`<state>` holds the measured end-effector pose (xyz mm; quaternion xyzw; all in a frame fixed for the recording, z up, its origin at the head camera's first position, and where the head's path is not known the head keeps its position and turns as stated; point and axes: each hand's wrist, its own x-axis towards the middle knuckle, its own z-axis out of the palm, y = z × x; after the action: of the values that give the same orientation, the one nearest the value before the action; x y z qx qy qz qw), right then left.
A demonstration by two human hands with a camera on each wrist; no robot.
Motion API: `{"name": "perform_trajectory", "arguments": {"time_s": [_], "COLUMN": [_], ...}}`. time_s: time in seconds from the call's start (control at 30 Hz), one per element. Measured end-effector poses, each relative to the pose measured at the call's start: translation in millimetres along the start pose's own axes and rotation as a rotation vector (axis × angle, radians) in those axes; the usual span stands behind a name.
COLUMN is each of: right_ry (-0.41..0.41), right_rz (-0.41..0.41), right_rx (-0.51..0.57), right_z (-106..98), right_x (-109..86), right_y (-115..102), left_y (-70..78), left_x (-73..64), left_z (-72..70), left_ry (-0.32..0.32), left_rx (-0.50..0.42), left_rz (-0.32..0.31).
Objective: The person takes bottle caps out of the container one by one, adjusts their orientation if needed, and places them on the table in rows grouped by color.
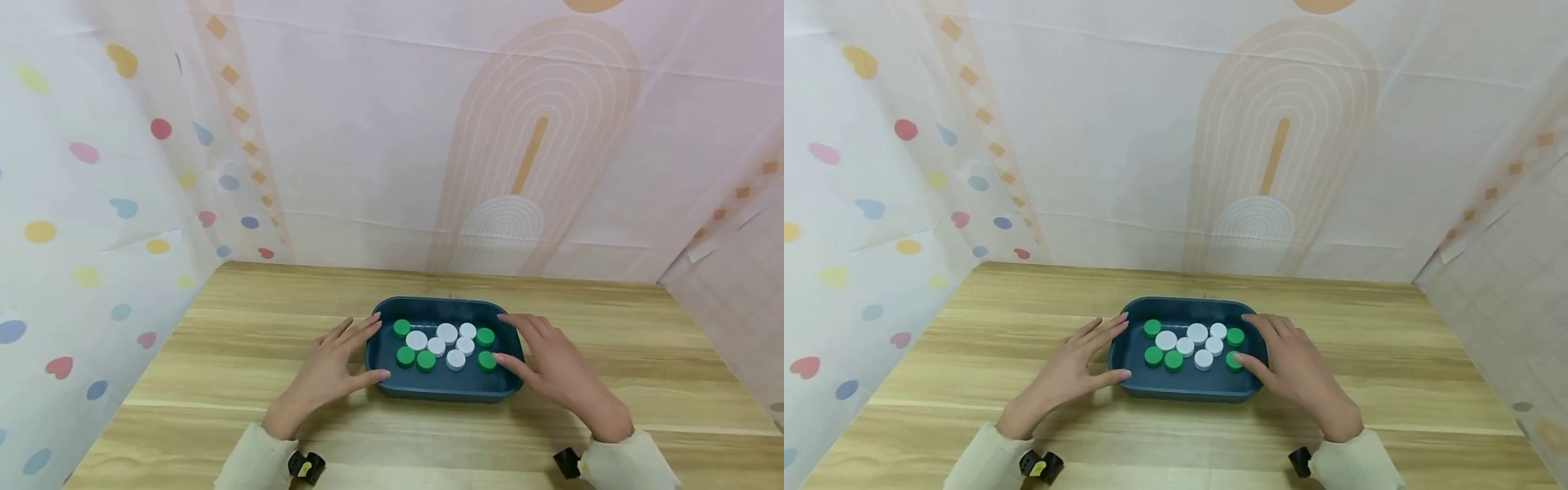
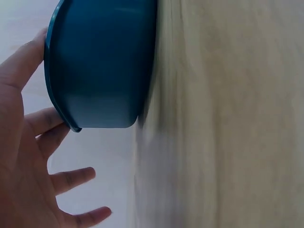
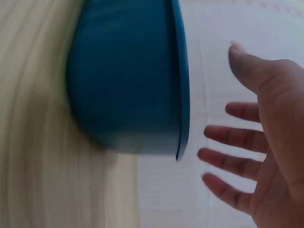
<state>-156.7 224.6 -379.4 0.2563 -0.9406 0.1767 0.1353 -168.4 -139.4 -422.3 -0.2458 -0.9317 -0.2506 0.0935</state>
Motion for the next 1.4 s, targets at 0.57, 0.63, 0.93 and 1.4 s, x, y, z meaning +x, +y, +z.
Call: {"name": "perform_trajectory", "arguments": {"time_s": [0.57, 0.63, 0.93, 1.4], "right_ry": [-0.140, -0.187, -0.365, -0.453], "right_rz": [-0.186, -0.211, -0.264, -0.293], "right_rx": [0.152, 0.137, 0.207, 0.154], "right_z": [17, 18, 27, 37], "right_x": [26.8, 31.2, 46.4, 57.2], "right_y": [-7, -5, 4, 8], "left_y": [8.5, 8.9, 10.8, 11.1], "left_x": [1.9, 2.8, 6.5, 5.8], "left_z": [1.1, 1.2, 1.7, 2.0], "left_ry": [-0.044, -0.045, -0.051, -0.077], "left_rx": [-0.066, -0.070, -0.080, -0.094], "left_rz": [-0.020, -0.019, -0.022, -0.043]}}
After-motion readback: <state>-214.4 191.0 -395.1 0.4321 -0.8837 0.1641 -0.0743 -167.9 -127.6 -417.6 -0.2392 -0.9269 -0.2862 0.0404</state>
